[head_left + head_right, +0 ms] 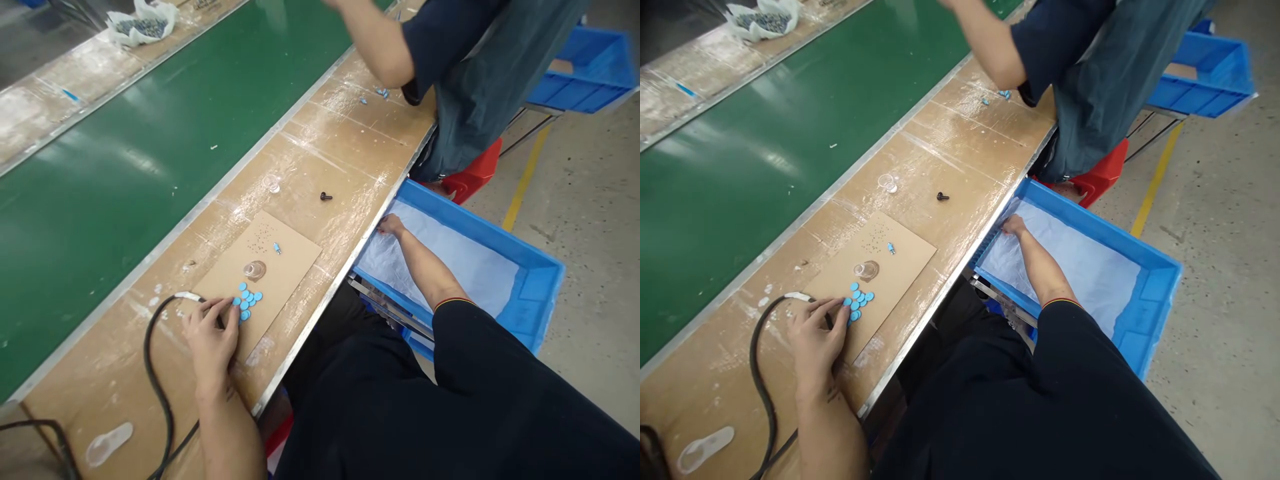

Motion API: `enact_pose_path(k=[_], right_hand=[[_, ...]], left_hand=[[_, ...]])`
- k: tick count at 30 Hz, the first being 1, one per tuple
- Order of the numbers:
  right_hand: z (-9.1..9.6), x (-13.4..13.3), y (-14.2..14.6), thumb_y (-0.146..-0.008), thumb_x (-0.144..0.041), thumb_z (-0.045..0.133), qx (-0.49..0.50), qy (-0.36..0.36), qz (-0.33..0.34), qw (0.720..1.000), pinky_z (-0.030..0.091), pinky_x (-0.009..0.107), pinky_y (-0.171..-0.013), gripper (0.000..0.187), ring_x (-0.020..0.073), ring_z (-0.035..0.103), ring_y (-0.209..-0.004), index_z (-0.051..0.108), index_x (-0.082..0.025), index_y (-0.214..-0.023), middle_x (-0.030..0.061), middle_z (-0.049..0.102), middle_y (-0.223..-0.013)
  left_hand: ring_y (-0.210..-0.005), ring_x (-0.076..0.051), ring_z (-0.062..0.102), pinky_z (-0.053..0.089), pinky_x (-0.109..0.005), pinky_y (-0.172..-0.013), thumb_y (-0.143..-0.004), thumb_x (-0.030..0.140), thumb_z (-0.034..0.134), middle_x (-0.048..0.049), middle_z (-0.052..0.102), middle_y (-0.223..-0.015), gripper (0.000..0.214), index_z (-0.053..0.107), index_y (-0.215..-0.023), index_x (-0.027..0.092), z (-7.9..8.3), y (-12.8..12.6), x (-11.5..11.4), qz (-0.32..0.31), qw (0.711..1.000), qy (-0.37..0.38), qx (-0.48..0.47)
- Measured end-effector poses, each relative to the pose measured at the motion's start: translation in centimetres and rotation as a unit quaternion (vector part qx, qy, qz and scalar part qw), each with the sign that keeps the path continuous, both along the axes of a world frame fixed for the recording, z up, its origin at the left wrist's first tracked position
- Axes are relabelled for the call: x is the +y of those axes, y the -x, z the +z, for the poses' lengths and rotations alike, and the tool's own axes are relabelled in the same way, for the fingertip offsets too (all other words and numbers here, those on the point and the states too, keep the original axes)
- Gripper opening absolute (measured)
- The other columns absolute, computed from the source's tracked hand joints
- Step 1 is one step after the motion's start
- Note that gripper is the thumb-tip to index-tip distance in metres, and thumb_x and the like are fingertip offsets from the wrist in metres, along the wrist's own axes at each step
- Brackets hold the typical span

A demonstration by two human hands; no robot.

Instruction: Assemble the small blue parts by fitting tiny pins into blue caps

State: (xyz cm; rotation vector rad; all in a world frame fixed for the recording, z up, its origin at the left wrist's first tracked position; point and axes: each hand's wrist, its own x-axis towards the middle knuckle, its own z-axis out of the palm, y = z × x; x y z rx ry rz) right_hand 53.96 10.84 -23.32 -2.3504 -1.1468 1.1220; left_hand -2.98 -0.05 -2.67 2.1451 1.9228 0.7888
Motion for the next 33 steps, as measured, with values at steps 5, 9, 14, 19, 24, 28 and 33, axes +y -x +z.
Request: enact_pose_path(k=[5, 9, 14, 19, 24, 28, 33], right_hand=[[-0.2, 0.3, 0.1, -0.101, -0.045, 0.068, 0.019, 0.002, 0.003, 1.000, 0.064, 0.036, -0.083, 0.032, 0.0172, 0.073, -0.092, 0.071, -0.015, -0.113, 0.0051, 0.074, -0.108], [-0.1, 0.3, 0.2, -0.101, -0.042, 0.069, 0.035, 0.045, -0.005, 0.998, 0.064, 0.034, -0.079, 0.029, 0.0159, 0.072, -0.089, 0.070, -0.015, -0.114, 0.0049, 0.073, -0.107], [0.1, 0.4, 0.3, -0.102, -0.040, 0.069, 0.048, 0.062, -0.012, 0.997, 0.064, 0.033, -0.078, 0.029, 0.0158, 0.071, -0.090, 0.069, -0.015, -0.117, 0.0055, 0.072, -0.109], [0.1, 0.1, 0.5, -0.102, -0.040, 0.069, 0.045, 0.058, -0.010, 0.997, 0.064, 0.033, -0.078, 0.030, 0.0159, 0.071, -0.090, 0.069, -0.015, -0.116, 0.0053, 0.072, -0.108], [0.1, -0.1, 0.6, -0.102, -0.041, 0.068, 0.021, 0.056, 0.008, 0.998, 0.064, 0.036, -0.083, 0.032, 0.0180, 0.072, -0.096, 0.068, -0.015, -0.120, 0.0065, 0.072, -0.114], [0.0, -0.4, 0.4, -0.102, -0.044, 0.067, -0.012, 0.040, 0.030, 0.999, 0.064, 0.036, -0.082, 0.032, 0.0171, 0.072, -0.092, 0.070, -0.015, -0.116, 0.0056, 0.073, -0.109], [0.5, -1.6, -0.3, -0.102, -0.048, 0.066, -0.076, -0.032, 0.082, 0.993, 0.062, 0.041, -0.093, 0.035, 0.0204, 0.073, -0.100, 0.071, -0.015, -0.113, 0.0058, 0.075, -0.112]], left_hand=[[-0.102, -0.032, 0.069, 0.045, -0.055, -0.106, -0.091, 0.049, 0.061, -0.0134, 0.076, -0.101, 0.034, 0.079, -0.093, 0.020, -0.1, -0.1, 0.0, -0.003, 1.000, -0.017, 0.006], [-0.102, -0.032, 0.071, 0.047, -0.054, -0.103, -0.091, 0.049, 0.061, -0.0137, 0.076, -0.101, 0.034, 0.080, -0.093, 0.020, -0.2, -0.1, 0.0, -0.005, 1.000, -0.021, 0.008], [-0.102, -0.033, 0.070, 0.046, -0.056, -0.104, -0.092, 0.049, 0.060, -0.0152, 0.076, -0.104, 0.037, 0.080, -0.094, 0.019, -0.2, -0.1, -0.1, 0.000, 1.000, -0.021, 0.008], [-0.109, -0.034, 0.066, 0.045, -0.057, -0.108, -0.091, 0.050, 0.061, -0.0145, 0.076, -0.106, 0.037, 0.080, -0.095, 0.020, -0.3, -0.1, -0.1, 0.014, 1.000, -0.001, 0.003], [-0.110, -0.031, 0.065, 0.043, -0.055, -0.112, -0.089, 0.048, 0.062, -0.0120, 0.074, -0.106, 0.032, 0.079, -0.096, 0.022, 0.0, -0.3, -0.2, 0.026, 0.999, 0.018, -0.014], [-0.110, -0.033, 0.064, 0.043, -0.057, -0.111, -0.090, 0.050, 0.061, -0.0145, 0.074, -0.108, 0.035, 0.079, -0.097, 0.021, 0.1, -0.4, -0.3, 0.022, 0.999, 0.024, -0.019], [-0.111, -0.033, 0.065, 0.044, -0.056, -0.110, -0.090, 0.047, 0.062, -0.0150, 0.074, -0.110, 0.032, 0.079, -0.098, 0.022, 0.3, -0.5, -0.3, 0.025, 0.999, 0.037, -0.016]])
